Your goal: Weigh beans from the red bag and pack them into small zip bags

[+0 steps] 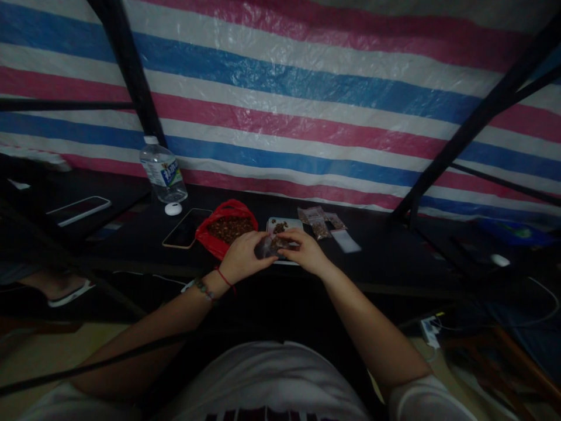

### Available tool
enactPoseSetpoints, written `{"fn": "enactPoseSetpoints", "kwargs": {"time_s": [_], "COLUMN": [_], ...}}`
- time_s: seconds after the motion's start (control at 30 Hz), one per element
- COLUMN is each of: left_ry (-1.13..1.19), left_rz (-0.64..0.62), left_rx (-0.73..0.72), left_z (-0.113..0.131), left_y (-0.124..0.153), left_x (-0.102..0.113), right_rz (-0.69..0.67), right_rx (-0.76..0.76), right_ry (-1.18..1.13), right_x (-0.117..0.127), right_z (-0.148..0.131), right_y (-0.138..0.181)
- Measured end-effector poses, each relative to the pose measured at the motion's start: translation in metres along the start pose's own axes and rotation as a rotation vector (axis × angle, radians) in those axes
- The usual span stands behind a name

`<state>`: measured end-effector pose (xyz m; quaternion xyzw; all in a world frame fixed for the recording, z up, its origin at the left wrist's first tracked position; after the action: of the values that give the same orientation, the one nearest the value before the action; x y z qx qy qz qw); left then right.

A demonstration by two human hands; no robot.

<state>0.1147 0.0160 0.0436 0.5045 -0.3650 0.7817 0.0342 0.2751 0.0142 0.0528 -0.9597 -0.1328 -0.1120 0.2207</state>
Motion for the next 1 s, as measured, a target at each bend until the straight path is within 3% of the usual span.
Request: {"fn": "enactPoseSetpoints", "kwargs": {"time_s": [0.27,0.57,1.0], "left_ry": [0.0,0.143,0.354], "left_rz": [-0.007,0.03,0.031], "left_rx": [-0.004,0.041,0.121], "left_z": [0.008,0.02,0.01], "left_y": [0.004,0.007,0.006], "left_x": [-0.003,0.003,-0.001], "right_rz": [-0.025,-0.061,0.045], "right_rx": [-0.012,0.2,0.067], "right_ry": [-0.013,0.156,-0.126], "right_x": [-0.005,-0.008,0.0], "right_z": [-0.004,-0.035,-0.03], "right_y": [0.003,0.005,0.004]}}
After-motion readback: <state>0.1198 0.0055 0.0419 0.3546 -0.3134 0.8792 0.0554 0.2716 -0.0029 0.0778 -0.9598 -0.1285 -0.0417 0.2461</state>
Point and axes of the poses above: each hand's wrist, its own y-axis away from the middle knuckle, its own x-axis out of the back of the hand, z = x × y, the point moved 6 cm from there along -y, towards the middle knuckle, and after that the axes turned 14 degrees about -y, right-handed, at the moved point
